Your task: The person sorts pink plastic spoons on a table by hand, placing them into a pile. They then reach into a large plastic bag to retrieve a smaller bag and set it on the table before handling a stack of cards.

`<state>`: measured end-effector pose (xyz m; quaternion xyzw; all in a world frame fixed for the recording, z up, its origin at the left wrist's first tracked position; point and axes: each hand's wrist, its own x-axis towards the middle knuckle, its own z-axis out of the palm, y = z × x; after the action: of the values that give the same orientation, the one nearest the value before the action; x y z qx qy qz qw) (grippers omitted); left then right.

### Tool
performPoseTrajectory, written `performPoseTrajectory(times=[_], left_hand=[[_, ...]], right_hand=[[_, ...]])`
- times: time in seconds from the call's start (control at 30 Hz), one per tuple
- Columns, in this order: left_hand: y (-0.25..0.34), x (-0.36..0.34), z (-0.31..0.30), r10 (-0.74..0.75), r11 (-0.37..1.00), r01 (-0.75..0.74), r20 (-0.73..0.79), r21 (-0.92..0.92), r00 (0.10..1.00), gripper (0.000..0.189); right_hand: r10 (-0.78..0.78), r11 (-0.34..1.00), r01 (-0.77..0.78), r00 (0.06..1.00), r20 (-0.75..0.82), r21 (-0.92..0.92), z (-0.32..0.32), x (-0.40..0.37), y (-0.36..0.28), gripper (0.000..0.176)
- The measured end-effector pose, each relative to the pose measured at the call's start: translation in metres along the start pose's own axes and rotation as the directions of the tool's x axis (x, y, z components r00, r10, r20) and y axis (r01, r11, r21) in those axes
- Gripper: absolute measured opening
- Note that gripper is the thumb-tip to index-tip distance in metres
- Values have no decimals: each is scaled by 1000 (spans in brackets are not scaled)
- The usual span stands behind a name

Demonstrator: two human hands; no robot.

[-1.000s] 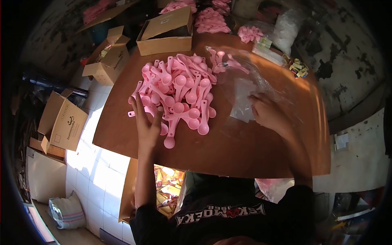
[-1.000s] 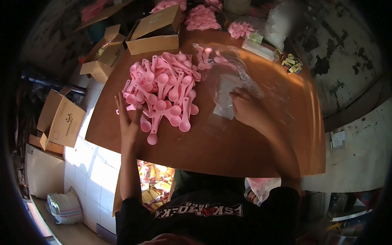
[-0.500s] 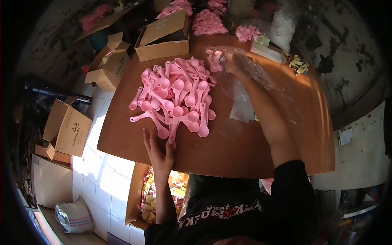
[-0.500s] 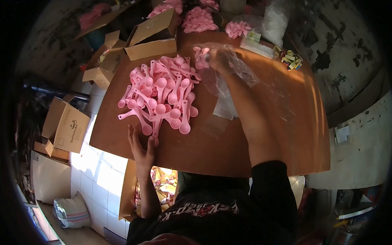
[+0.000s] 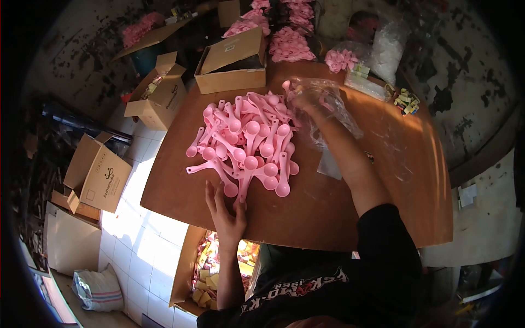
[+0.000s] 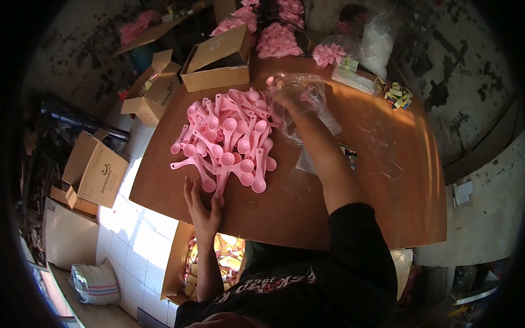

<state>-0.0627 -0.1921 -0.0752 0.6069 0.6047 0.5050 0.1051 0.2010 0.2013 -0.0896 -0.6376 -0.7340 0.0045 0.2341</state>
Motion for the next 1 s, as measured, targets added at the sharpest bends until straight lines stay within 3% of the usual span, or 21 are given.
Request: performPoseTrajectory(times=[0.07,0.13,0.27,0.33,0.37,0.4,0.43,0.47,0.53,0.57,0.6,0.63,0.7,0.73,0.77,0.8,0.83,0.87,0.93,1.0], left_hand=[[0,0,1,4,1000,-4,1,-3,1000,54],[0,-1,0,7,1000,-7,1,-5,1000,54],[-1,-2,0,9,1000,-9,-3,-2,1000,53],[1,-2,0,17,1000,-17,-5,1,1000,53],[2,-2,0,18,1000,-18,-5,0,1000,52],[3,-2,-1,18,1000,-18,-3,1,1000,52],[2,-2,-1,18,1000,-18,-2,2,1000,52],[2,-2,-1,23,1000,-23,-6,0,1000,52],[3,-4,-2,27,1000,-27,-5,-4,1000,51],[5,-4,-2,22,1000,-22,-7,0,1000,51],[6,-4,-3,16,1000,-16,-7,2,1000,51],[6,-4,-3,14,1000,-14,-1,-2,1000,51],[5,-4,-3,9,1000,-9,-4,-17,1000,51],[5,-5,-3,6,1000,-6,1,-23,1000,51],[5,-5,-3,3,1000,-3,-3,-29,1000,51],[5,-5,-3,1,999,-1,-8,-33,1000,51],[4,-6,-3,24,1000,-24,-19,-4,1000,49],[6,-6,-3,24,1000,-24,-13,-6,1000,49],[15,-5,-6,23,1000,-23,-91,-1,996,47],[38,2,-10,80,997,-77,-120,29,990,44]], right_hand=[[-39,999,39,999,-14,-3,-5,-8,0,47],[-349,937,334,882,-316,-103,3,-7,8,42],[-318,946,274,885,-339,-172,-4,-22,3,39],[-24,953,102,964,-265,285,-7,-27,4,36],[-25,953,103,964,-265,284,-11,-30,8,36],[-437,839,191,794,-423,-509,-11,-32,23,36],[-789,220,-24,584,-192,-975,-7,-35,39,36],[-786,222,-23,587,-193,-975,24,-32,66,36],[-496,72,203,857,142,-976,98,-21,119,37],[-492,71,205,859,144,-976,83,-33,113,37],[-471,444,262,882,26,-857,49,-55,95,36],[-403,746,281,912,-74,-604,13,-79,75,35],[-101,926,89,995,-15,-368,-60,-118,21,38],[53,963,-48,998,14,-265,-97,-138,-7,40],[57,962,-51,998,17,-270,-103,-139,3,40],[-94,996,93,993,-78,-15,-111,-138,19,46],[-211,940,256,955,-207,223,-120,-139,24,51],[-206,942,250,957,-205,222,-126,-140,28,51],[-412,910,399,901,-135,-116,-157,-145,18,60],[-336,938,328,941,-52,-111,-140,-128,36,60]])
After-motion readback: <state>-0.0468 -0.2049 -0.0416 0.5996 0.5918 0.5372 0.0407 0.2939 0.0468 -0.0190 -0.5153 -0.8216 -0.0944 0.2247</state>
